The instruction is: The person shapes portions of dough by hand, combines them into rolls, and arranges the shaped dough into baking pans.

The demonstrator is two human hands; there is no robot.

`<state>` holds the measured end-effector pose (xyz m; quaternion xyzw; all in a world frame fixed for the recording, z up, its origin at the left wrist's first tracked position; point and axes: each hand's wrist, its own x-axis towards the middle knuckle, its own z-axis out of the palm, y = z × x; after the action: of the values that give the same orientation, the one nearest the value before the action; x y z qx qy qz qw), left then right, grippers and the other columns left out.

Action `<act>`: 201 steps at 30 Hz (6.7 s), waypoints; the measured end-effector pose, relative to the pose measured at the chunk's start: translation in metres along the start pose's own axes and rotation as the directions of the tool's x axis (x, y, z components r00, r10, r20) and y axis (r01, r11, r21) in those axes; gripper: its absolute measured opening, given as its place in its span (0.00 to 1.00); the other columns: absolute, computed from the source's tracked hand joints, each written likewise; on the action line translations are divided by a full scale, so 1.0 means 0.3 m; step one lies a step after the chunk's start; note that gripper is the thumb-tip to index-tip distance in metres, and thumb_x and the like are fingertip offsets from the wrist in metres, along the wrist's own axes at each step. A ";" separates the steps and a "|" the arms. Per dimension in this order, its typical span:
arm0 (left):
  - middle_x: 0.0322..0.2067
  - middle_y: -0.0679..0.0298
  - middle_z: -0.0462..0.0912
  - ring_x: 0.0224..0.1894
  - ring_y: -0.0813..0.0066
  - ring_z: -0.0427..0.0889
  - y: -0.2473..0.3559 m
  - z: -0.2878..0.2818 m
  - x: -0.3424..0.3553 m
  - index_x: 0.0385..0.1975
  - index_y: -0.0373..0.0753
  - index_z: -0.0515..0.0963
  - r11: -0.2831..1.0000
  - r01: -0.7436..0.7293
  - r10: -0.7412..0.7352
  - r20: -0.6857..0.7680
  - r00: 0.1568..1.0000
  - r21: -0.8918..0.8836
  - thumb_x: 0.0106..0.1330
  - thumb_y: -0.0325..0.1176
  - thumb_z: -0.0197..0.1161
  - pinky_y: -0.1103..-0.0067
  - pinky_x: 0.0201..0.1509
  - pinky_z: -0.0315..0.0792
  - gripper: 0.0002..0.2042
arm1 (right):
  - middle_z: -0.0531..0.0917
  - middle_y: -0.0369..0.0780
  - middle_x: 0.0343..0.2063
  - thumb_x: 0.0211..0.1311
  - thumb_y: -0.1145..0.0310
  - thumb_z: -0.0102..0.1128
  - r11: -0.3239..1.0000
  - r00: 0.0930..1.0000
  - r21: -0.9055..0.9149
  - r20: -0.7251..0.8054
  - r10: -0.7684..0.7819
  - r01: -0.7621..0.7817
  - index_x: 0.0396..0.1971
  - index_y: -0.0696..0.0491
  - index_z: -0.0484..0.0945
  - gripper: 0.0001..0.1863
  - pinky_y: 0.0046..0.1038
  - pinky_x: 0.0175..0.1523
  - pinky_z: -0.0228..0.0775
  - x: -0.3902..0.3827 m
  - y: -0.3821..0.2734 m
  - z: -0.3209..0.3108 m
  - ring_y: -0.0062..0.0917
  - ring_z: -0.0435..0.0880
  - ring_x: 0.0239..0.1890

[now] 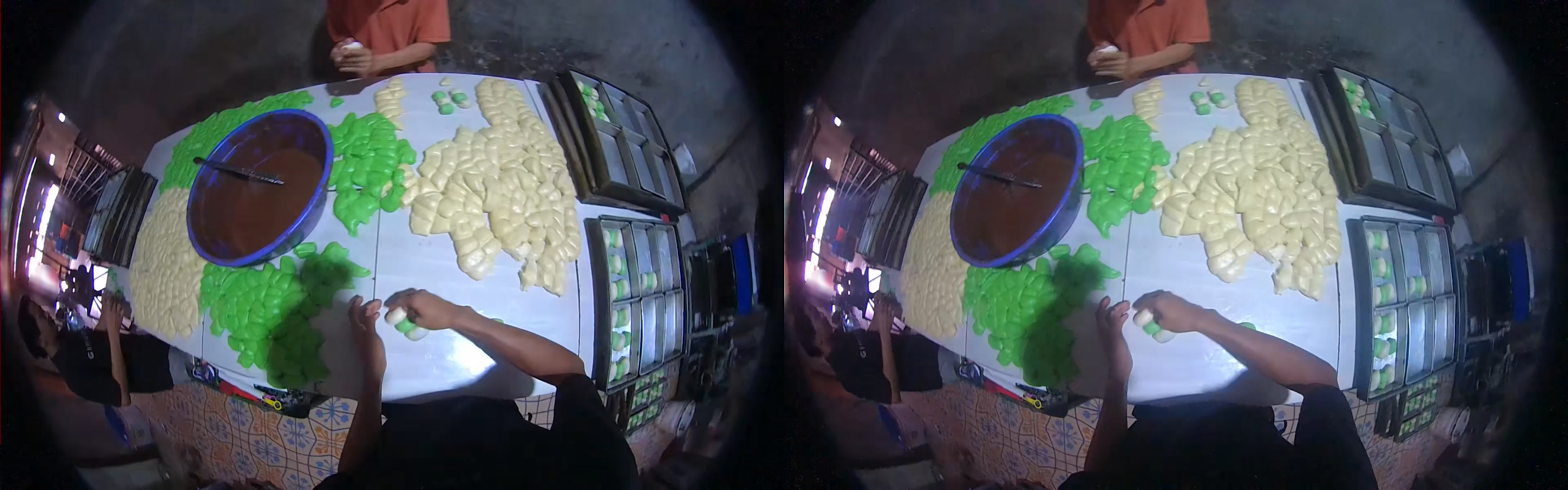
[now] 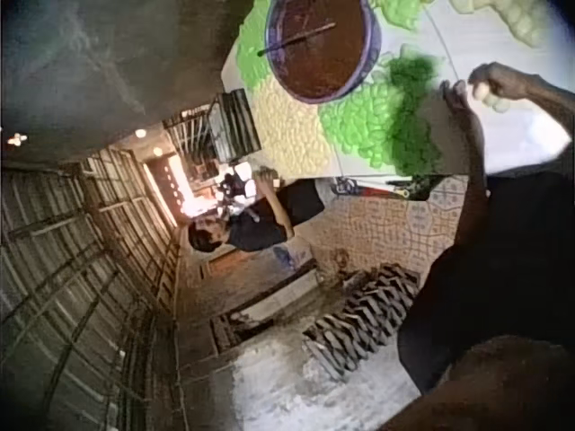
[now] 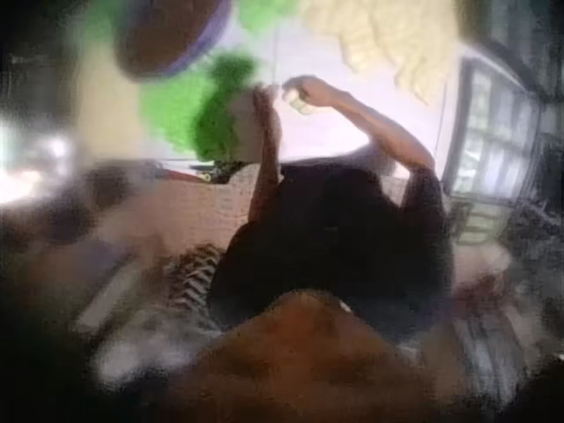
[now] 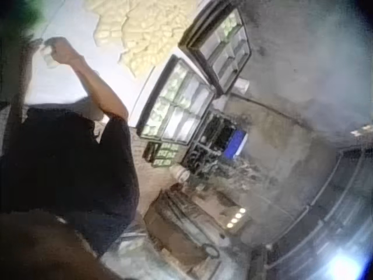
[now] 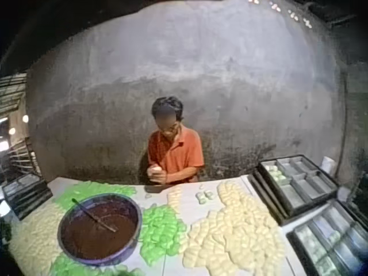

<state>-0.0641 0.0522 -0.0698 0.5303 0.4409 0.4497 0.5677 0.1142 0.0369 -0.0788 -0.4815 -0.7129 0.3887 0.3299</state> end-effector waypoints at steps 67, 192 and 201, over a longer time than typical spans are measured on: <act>0.45 0.58 0.78 0.45 0.74 0.77 0.200 0.175 -0.272 0.57 0.31 0.68 0.955 0.163 -0.256 0.406 0.877 0.250 0.70 0.34 0.52 0.79 0.53 0.70 0.19 | 0.71 0.43 0.50 0.55 0.72 0.64 0.995 0.872 0.097 -0.489 0.015 0.037 0.48 0.53 0.79 0.18 0.31 0.56 0.68 -0.437 -0.400 -0.068 0.31 0.75 0.49; 0.41 0.54 0.76 0.47 0.58 0.77 0.169 0.065 -0.182 0.49 0.35 0.70 0.684 0.445 -0.241 0.397 0.886 -0.578 0.70 0.47 0.51 0.59 0.56 0.70 0.20 | 0.76 0.45 0.40 0.53 0.64 0.66 0.704 0.553 0.134 -0.524 0.648 -0.698 0.45 0.58 0.78 0.21 0.31 0.54 0.67 -0.761 -0.291 -0.033 0.34 0.72 0.50; 0.63 0.57 0.60 0.63 0.71 0.62 0.219 0.245 -0.237 0.64 0.37 0.58 0.788 0.431 -0.224 0.447 0.866 -0.440 0.74 0.29 0.42 0.74 0.65 0.59 0.19 | 0.71 0.42 0.47 0.55 0.81 0.59 0.984 0.652 0.170 -0.740 0.164 -0.055 0.47 0.59 0.77 0.17 0.24 0.47 0.69 -0.330 -0.408 0.006 0.28 0.73 0.49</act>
<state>-0.0097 -0.0304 0.0012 0.3432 0.2720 0.3366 0.8336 0.0916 -0.0854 0.0177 -0.6181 -0.4553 0.2206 0.6017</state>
